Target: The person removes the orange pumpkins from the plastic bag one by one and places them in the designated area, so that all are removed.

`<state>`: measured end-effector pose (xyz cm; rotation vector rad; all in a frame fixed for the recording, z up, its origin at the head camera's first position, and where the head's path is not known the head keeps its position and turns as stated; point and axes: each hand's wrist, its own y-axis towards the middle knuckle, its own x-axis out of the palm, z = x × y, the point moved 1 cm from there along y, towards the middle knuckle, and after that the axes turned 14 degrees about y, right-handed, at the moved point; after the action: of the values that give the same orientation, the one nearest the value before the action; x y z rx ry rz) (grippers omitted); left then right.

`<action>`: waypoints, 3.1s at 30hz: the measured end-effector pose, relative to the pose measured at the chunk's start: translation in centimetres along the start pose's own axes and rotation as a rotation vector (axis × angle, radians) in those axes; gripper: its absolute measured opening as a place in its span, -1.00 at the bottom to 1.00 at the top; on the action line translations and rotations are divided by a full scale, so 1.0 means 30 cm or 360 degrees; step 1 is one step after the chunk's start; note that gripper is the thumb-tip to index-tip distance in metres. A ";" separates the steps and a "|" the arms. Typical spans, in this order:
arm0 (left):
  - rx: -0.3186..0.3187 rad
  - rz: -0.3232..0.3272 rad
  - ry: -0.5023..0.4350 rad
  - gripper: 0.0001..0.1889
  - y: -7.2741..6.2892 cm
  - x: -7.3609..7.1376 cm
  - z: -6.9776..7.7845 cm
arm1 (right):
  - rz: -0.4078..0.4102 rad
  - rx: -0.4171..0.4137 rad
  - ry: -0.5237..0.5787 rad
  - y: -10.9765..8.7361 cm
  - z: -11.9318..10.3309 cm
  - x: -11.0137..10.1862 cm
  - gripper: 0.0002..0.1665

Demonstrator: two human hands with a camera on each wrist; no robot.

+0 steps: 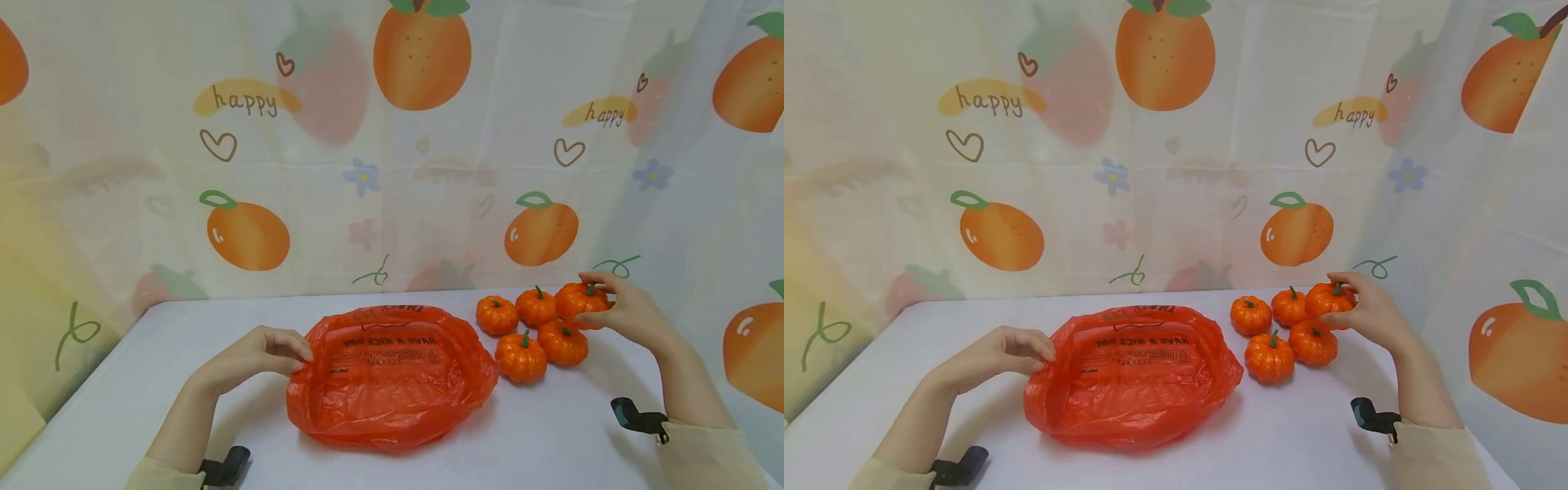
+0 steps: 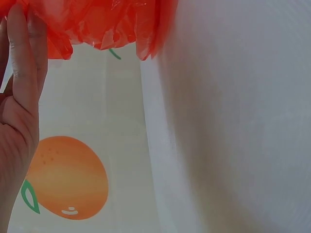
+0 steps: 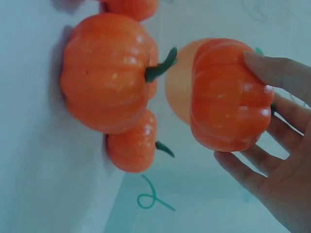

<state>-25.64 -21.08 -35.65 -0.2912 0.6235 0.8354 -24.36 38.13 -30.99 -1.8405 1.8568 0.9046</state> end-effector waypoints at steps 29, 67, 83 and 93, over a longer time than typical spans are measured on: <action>-0.0013 0.0031 0.0034 -0.73 -0.010 -0.003 0.005 | 0.0013 0.0186 -0.0097 -0.037 0.167 -0.047 -0.07; -0.0076 0.0152 0.0102 -0.72 -0.048 -0.019 0.007 | 0.0008 0.0253 -0.0097 -0.057 0.262 0.015 -0.09; -0.0157 0.0478 0.0509 -0.78 -0.051 0.004 0.069 | 0.0012 0.0202 -0.0123 -0.055 0.272 0.032 -0.09; -0.0090 0.0827 0.0963 -0.68 -0.027 0.049 0.116 | 0.0008 0.0194 -0.0126 -0.063 0.267 0.034 -0.10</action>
<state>-22.89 -19.09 -33.83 -0.4488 1.2763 1.2774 -23.99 42.83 -37.82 -1.7041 1.8274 0.8342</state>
